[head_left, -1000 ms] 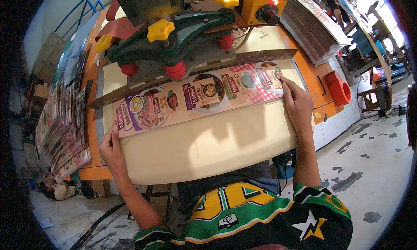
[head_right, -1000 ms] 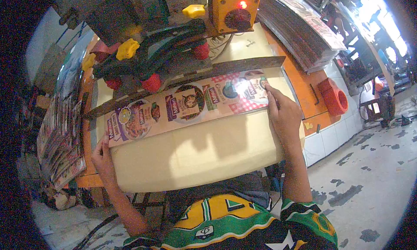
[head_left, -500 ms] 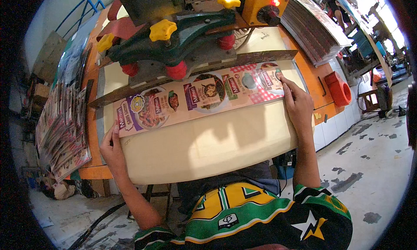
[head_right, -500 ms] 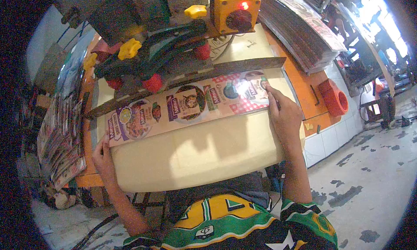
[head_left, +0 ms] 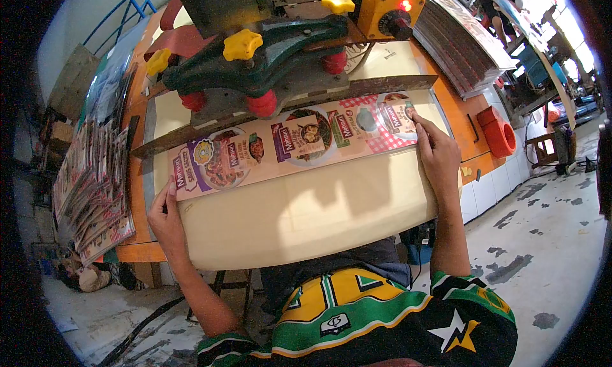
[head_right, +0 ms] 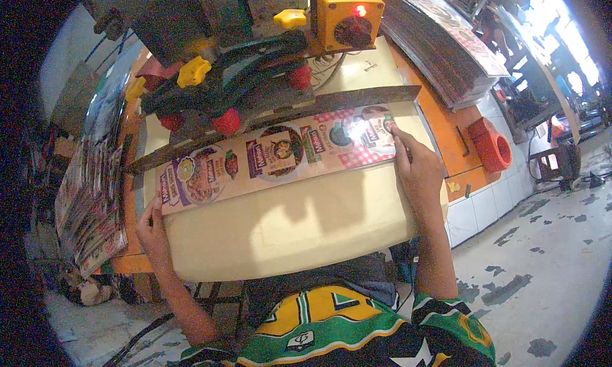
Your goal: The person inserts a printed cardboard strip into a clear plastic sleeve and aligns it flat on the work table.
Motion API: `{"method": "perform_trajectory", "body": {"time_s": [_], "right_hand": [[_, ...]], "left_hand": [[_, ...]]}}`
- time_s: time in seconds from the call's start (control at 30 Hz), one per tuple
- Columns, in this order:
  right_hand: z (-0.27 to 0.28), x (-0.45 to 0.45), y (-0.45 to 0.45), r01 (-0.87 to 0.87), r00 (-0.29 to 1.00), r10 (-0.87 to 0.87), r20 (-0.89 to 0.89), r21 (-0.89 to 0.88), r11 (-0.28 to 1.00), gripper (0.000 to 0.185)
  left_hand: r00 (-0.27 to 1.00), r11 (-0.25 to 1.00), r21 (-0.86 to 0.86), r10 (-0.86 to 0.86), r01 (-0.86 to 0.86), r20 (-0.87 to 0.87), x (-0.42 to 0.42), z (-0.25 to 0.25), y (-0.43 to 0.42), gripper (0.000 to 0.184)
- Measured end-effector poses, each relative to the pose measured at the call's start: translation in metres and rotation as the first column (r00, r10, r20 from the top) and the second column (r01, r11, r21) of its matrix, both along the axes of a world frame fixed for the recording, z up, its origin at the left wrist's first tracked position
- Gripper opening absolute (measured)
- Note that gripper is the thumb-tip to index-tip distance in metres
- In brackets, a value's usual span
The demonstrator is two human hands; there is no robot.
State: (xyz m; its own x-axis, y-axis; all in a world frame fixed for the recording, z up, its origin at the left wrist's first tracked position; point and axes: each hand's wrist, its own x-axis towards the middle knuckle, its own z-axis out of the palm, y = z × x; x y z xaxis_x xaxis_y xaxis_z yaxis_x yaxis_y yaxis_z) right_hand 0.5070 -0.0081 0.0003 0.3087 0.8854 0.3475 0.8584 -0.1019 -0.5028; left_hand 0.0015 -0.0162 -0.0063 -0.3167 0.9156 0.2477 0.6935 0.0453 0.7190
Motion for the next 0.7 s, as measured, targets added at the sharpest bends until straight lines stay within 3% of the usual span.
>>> {"method": "perform_trajectory", "body": {"time_s": [0.7], "right_hand": [[-0.0017, 0.0002, -0.0003, -0.028, 0.999, 0.027, 0.018, 0.038, 0.999, 0.029]], "left_hand": [[1.000, 1.000, 0.000, -0.006, 0.006, 0.012, 0.0012, 0.0017, -0.0011, 0.038]]}}
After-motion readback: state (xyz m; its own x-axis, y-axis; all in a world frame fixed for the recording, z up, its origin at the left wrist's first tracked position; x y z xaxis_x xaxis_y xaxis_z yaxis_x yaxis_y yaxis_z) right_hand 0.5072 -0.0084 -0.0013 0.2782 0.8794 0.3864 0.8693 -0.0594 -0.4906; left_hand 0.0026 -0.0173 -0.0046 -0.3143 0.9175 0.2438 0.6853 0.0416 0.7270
